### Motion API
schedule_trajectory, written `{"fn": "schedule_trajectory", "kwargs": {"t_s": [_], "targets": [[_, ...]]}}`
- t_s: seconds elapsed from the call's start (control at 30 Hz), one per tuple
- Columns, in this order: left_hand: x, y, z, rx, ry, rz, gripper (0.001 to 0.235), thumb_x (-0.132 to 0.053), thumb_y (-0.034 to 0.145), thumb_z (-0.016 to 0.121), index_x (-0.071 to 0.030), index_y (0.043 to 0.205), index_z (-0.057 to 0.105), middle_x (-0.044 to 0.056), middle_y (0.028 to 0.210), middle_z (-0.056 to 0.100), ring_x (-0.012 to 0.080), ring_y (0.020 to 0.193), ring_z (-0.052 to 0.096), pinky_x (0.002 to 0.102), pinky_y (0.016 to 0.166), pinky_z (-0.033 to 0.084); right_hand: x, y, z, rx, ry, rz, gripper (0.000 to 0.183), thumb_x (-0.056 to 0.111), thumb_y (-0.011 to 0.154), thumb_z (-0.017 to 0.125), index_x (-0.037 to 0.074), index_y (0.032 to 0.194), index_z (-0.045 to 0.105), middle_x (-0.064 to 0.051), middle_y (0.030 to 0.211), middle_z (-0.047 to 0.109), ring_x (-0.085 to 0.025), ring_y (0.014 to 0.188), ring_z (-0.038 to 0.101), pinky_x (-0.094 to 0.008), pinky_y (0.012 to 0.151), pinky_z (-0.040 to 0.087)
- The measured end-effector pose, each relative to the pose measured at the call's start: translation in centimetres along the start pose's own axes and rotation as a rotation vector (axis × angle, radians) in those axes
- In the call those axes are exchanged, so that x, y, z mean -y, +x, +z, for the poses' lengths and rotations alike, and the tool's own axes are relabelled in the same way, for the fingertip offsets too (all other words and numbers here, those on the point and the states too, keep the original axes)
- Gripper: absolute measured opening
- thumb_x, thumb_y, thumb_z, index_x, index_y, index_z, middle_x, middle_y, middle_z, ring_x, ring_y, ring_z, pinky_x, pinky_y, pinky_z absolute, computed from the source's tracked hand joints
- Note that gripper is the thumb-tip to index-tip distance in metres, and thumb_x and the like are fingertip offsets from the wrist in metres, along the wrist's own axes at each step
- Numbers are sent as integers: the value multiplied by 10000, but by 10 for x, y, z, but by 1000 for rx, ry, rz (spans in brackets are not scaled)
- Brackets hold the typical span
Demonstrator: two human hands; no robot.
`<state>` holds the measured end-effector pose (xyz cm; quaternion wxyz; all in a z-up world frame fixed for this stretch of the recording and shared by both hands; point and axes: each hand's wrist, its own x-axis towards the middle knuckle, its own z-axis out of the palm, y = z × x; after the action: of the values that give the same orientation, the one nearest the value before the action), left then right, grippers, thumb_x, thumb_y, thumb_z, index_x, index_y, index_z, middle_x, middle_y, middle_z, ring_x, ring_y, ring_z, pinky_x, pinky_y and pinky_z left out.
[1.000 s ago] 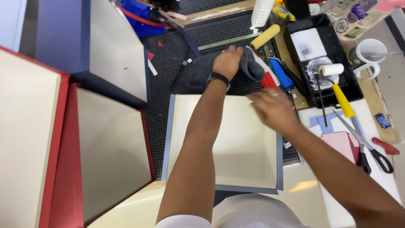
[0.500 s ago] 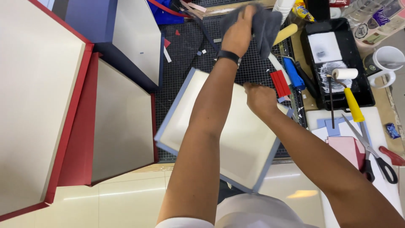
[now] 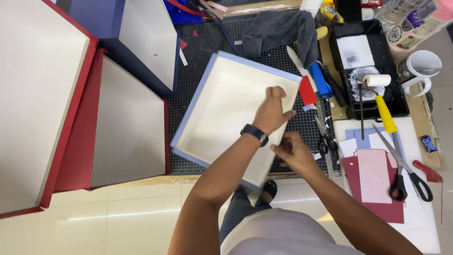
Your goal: Trimming and smoothing the paper edges of a handmade box using various craft tools like scissors and a squeegee.
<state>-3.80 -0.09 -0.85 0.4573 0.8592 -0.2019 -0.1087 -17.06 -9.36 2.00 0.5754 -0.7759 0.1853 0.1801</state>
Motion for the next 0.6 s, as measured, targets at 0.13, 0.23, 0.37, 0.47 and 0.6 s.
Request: {"fn": "schedule_trajectory", "kwargs": {"t_s": [0.13,0.23,0.37,0.47,0.6], "targets": [[-2,-32,6,169,-73,106,396,80,859,631,-61,1150,404,297,1322,419,510,991,711,535,783,659,-30,-12,-45,5,20,11,472,270,960,720,12,1341,616,-339,1215,674,-463,1053,714,-537,759,643],[-9,-71,-21,340,-159,208,456,117,813,644,-63,1164,415,301,1284,484,527,1023,695,564,787,635,-41,-6,-85,-313,104,-149,163,104,1070,599,32,1203,660,-215,1018,665,-277,889,661,-427,709,614],[-11,-109,-42,553,-118,219,413,110,835,607,-76,1151,416,292,1174,585,512,1036,697,608,811,604,-19,8,-94,-340,100,-228,289,176,1069,647,26,1312,604,-237,1089,659,-316,968,673,-446,763,622],[-9,-126,-36,498,42,164,418,102,831,587,-93,1155,408,253,1121,628,479,1033,711,592,821,601,-11,18,-71,-167,78,-168,529,269,978,745,-2,1391,557,-315,1173,634,-424,1059,677,-517,766,623],[-26,-133,4,247,224,112,396,-134,897,703,-132,1158,404,146,1031,692,412,924,743,529,736,607,-47,56,-56,-89,66,-176,419,222,958,760,-38,1262,632,-264,1094,664,-374,985,706,-454,660,616]]}}
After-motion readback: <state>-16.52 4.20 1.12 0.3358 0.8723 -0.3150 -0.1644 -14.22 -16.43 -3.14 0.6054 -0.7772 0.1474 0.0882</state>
